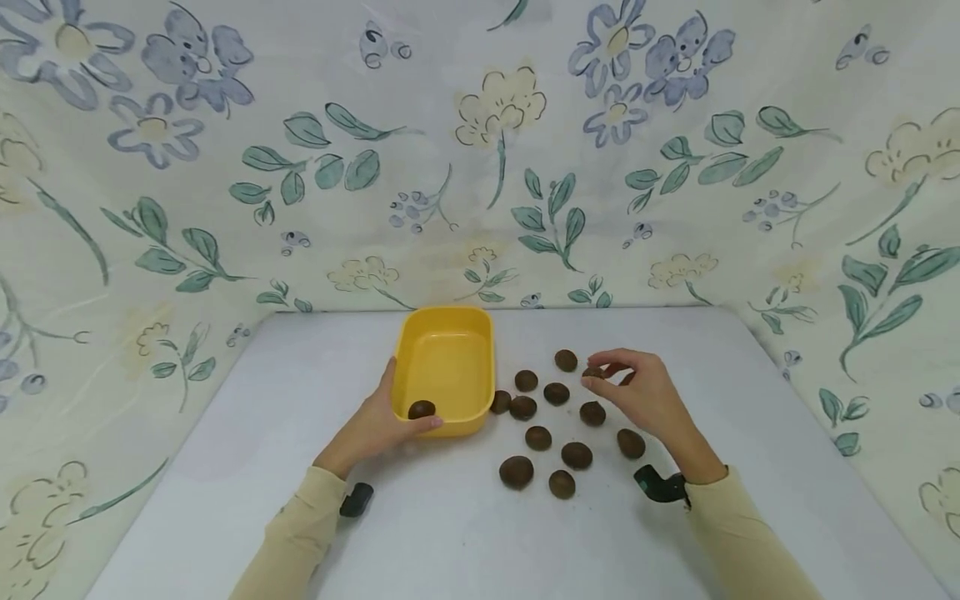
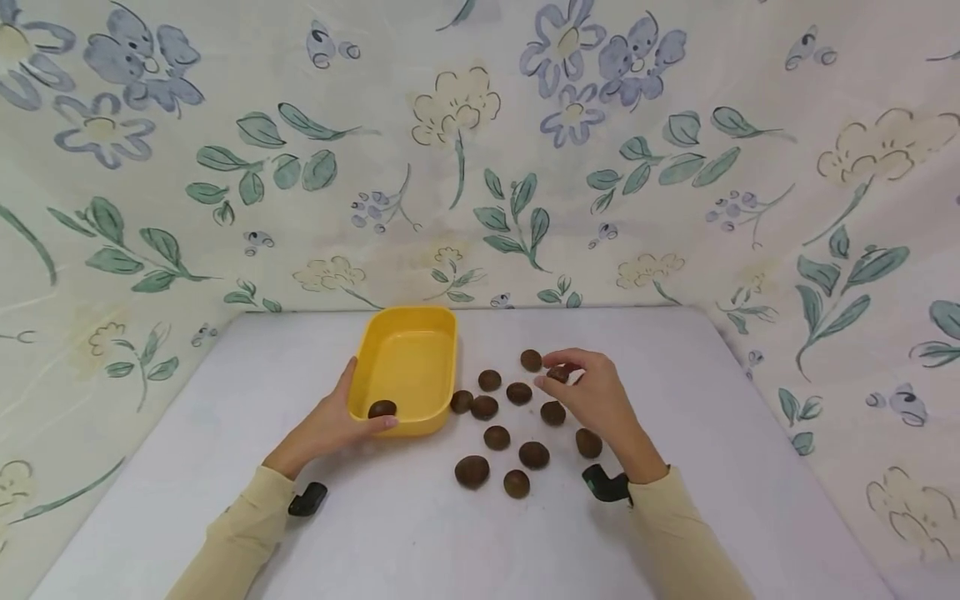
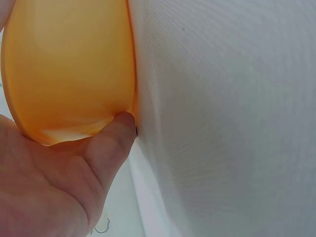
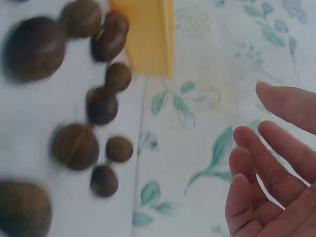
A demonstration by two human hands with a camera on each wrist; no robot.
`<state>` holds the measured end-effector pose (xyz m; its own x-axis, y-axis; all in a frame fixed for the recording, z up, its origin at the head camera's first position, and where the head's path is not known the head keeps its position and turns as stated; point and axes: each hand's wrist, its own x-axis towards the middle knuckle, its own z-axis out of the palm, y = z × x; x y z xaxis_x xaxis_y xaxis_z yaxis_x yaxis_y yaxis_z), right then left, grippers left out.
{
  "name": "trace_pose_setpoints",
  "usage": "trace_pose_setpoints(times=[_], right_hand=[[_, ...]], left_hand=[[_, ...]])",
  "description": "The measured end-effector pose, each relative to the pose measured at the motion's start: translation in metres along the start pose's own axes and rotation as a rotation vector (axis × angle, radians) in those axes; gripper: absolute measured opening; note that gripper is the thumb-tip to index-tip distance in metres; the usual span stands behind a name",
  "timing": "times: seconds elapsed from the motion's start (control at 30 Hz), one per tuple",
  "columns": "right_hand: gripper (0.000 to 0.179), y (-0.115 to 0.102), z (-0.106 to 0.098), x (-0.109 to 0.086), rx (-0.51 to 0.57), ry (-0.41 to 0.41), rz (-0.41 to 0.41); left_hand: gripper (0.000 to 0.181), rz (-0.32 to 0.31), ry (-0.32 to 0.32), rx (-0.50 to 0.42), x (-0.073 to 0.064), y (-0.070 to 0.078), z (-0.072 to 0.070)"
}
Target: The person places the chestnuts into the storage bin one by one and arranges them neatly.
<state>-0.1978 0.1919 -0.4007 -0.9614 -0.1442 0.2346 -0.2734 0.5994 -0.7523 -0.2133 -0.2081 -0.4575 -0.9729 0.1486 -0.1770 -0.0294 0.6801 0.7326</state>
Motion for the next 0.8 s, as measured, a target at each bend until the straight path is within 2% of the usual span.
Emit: trace_pose_setpoints(times=[0.17,0.33,0.57,0.8], right_hand=[[0.032,0.016,-0.014,-0.018,-0.050,0.020,0.033],[0.036,0.032,-0.019,-0.035,-0.092,0.016,0.061],[0.046,0.050,-0.020,-0.054,-0.165,-0.034,0.127],[0.052,0.057,-0.015,-0.061,-0.204,-0.089,0.214]], left_hand=[[0.139,-0.013,-0.001,0.007,0.000,0.000,0.000],[0.139,-0.014,-0.004,-0.007,0.002,0.000,0.001],[0.139,-0.024,-0.013,-0.008,0.002,0.000,0.001],[0.139,-0.015,-0.010,-0.007,0.002,0.000,-0.001]])
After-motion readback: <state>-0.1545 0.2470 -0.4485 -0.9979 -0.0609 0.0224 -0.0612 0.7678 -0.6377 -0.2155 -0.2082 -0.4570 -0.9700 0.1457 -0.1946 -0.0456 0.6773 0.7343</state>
